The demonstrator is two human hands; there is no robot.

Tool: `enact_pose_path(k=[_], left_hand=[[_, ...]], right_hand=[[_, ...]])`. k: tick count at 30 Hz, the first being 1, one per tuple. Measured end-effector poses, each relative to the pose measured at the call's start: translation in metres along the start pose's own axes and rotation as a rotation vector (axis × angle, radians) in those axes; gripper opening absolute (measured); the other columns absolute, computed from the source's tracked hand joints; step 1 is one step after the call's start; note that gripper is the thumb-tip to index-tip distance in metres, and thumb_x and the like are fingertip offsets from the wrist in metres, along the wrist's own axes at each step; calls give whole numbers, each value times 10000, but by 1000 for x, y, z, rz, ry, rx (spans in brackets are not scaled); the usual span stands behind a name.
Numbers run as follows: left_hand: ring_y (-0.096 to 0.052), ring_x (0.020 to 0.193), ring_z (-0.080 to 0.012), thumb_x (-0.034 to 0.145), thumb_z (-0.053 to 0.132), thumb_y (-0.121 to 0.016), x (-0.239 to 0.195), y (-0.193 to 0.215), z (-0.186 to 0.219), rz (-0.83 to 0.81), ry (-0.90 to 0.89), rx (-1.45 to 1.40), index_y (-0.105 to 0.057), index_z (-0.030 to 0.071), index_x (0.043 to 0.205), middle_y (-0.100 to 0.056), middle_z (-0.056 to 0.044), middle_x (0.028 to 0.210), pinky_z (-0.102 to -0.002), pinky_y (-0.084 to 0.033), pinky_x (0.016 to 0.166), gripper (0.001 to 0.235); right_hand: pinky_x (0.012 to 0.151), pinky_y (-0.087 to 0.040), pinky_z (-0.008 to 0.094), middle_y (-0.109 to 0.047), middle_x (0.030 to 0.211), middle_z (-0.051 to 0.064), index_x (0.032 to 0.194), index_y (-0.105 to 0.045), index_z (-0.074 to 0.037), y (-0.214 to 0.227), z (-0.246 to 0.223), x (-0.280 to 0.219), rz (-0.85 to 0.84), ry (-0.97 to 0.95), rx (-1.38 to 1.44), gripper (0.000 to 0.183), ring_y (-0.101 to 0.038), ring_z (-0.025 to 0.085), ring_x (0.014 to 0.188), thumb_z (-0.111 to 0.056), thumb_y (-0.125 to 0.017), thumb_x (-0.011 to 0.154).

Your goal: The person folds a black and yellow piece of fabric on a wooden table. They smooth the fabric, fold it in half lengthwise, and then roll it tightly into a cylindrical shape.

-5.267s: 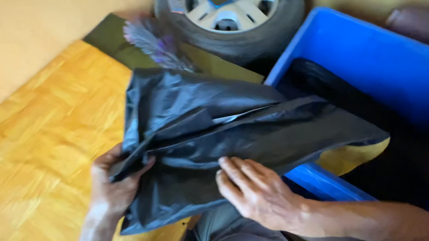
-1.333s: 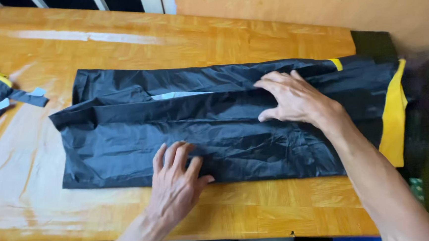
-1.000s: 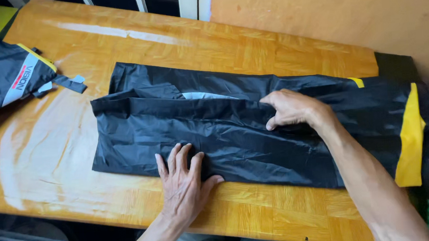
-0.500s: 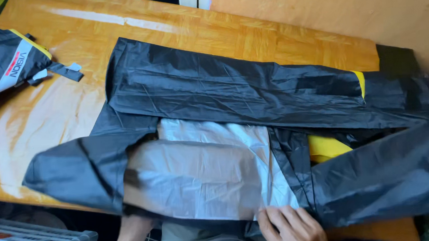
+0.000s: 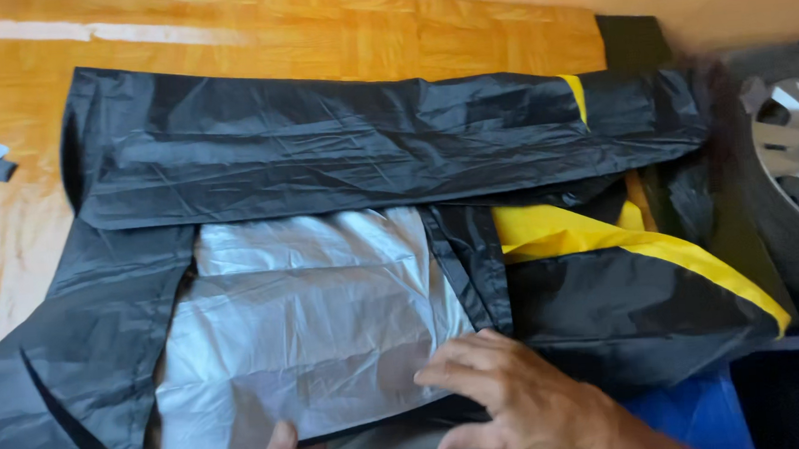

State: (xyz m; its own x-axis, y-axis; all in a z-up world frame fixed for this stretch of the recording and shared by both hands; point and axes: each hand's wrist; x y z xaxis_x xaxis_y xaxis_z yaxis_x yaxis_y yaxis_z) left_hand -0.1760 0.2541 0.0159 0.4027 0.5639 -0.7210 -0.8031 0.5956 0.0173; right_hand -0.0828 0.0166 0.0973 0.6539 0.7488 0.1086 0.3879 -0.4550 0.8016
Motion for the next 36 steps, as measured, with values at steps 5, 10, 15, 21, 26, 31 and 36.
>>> enact_pose_path(k=[5, 10, 15, 21, 26, 31, 36], left_hand=[[-567, 464, -383, 786, 90, -826, 17, -24, 21, -82, 105, 125, -749, -74, 1105, -621, -264, 692, -498, -457, 355, 367], [-573, 391, -352, 685, 225, -882, 40, -13, 4, -39, -105, 327, -799, -54, 903, -640, -236, 579, -425, -459, 318, 363], [-578, 384, -399, 705, 261, -853, 42, -15, 6, -34, -70, 306, -801, -105, 922, -622, -298, 535, -419, -459, 347, 429], [-556, 365, -389, 781, 248, -788, -10, -43, 16, 20, -116, 18, -637, -64, 823, -488, -285, 463, -372, -437, 365, 350], [-679, 1179, -447, 1026, 317, -609, -16, -72, 77, -902, -8, -821, -491, -7, 1472, -641, -238, 1408, -545, -679, 813, 564], [-630, 1282, -350, 947, 255, -685, 13, -156, 126, -1036, -111, -651, -680, 130, 1108, -703, -162, 1241, -552, -525, 1063, 204], [-453, 1514, -319, 818, 311, -676, 52, -224, 157, -793, -147, -39, -412, 182, 1426, -473, -147, 1545, -498, -413, 1159, 676]], right_hand=[[995, -556, 517, -572, 1359, 233, 1259, -662, -22, 54, 59, -7, 284, -185, -594, 553, -610, 386, 1185, -478, -586, 956], [983, -506, 450, -684, 1366, 45, 1396, -587, -230, 96, 127, -11, -409, -799, -210, 548, -687, 290, 1196, -553, -407, 992], [901, -581, 407, -818, 1008, 123, 1158, -817, -195, 108, 129, 15, -506, -918, -92, 323, -786, 309, 961, -387, -677, 940], [771, -541, 232, -830, 978, -63, 1189, -791, -228, 125, 144, 26, -578, -811, -63, 336, -744, 72, 790, -389, -657, 925], [971, -500, 209, -829, 1209, -124, 1298, -756, -249, 150, 116, 46, -372, -781, 69, 551, -718, 20, 1117, -534, -559, 870], [1162, -521, 445, -713, 1453, 16, 1521, -542, -370, 204, 101, 39, -291, -955, 73, 937, -686, 194, 1353, -706, -221, 707], [1091, -435, 576, -415, 1584, 59, 1609, -277, -313, 198, 59, 40, -226, -706, -653, 1114, -494, 340, 1379, -877, -384, 654]])
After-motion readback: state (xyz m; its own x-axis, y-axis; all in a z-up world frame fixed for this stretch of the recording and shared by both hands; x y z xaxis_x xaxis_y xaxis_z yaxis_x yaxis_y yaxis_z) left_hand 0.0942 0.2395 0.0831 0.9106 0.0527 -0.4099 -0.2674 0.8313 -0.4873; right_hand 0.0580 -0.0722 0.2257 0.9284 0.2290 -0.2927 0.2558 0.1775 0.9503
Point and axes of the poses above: each hand's wrist, its own x-axis towards the middle knuckle, its own y-axis out of the back of the hand, z = x × y
